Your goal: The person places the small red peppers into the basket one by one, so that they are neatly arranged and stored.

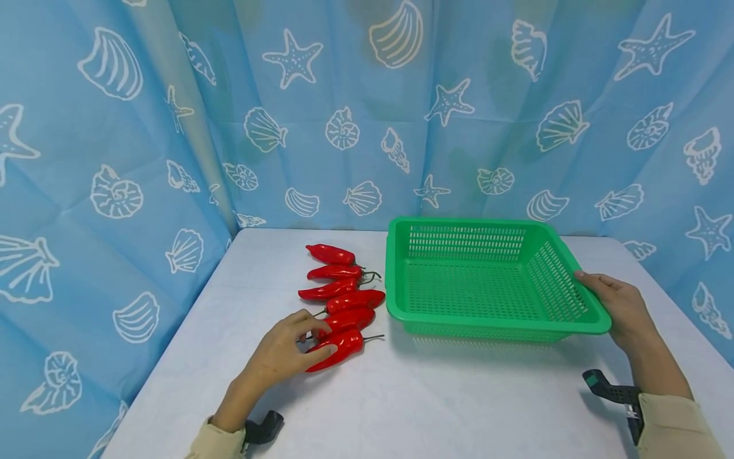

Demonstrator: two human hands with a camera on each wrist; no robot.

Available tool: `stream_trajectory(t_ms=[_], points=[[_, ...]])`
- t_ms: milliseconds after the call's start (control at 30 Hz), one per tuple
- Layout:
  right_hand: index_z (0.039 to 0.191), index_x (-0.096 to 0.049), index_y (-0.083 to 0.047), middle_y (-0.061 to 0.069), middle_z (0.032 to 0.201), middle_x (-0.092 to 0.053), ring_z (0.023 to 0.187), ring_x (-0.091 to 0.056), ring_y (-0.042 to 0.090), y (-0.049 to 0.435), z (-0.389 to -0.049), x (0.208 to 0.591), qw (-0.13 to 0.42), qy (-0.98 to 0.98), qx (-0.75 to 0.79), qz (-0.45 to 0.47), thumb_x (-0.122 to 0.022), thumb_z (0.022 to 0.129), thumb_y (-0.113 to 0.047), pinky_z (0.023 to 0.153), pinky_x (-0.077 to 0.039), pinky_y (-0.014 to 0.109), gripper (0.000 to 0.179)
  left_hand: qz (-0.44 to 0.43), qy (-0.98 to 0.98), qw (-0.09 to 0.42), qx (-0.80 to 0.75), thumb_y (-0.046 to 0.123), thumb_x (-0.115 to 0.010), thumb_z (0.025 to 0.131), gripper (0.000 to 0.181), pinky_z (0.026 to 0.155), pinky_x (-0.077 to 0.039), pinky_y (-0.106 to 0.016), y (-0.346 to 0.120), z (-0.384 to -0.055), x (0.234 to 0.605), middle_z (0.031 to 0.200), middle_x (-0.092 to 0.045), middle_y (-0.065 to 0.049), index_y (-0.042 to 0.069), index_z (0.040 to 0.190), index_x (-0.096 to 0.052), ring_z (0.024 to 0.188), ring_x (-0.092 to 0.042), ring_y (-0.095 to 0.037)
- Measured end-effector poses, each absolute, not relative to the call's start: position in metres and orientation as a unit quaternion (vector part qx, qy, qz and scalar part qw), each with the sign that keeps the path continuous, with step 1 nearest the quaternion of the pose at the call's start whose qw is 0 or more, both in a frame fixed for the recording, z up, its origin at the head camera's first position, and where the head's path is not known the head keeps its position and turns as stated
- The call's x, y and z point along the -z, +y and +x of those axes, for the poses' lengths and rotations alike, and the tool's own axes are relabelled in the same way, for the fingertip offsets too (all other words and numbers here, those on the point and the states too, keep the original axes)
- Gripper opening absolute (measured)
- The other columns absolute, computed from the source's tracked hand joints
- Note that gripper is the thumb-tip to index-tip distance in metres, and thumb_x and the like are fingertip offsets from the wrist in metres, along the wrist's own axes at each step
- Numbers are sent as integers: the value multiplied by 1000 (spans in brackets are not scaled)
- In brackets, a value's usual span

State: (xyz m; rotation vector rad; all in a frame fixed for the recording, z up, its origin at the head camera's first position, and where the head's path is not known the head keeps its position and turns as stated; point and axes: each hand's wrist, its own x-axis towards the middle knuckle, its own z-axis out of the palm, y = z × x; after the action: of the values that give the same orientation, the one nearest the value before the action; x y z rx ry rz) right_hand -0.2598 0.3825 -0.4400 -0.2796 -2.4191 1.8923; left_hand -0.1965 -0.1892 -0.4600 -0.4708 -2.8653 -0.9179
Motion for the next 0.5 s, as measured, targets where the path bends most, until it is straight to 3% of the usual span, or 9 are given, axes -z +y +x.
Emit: stream_trajectory(t_ms=[500], points=[[91,-69,-31,-9,78,-70,64,-70,14,382,-260,441,33,-779,-620,-89,-64,96,-44,55,-56,28,14,-186,-949,91,236,42,-90,69,42,78,-53,-28,-187,-197,469,99,-58,13,25,105,-77,90,-53,-5]])
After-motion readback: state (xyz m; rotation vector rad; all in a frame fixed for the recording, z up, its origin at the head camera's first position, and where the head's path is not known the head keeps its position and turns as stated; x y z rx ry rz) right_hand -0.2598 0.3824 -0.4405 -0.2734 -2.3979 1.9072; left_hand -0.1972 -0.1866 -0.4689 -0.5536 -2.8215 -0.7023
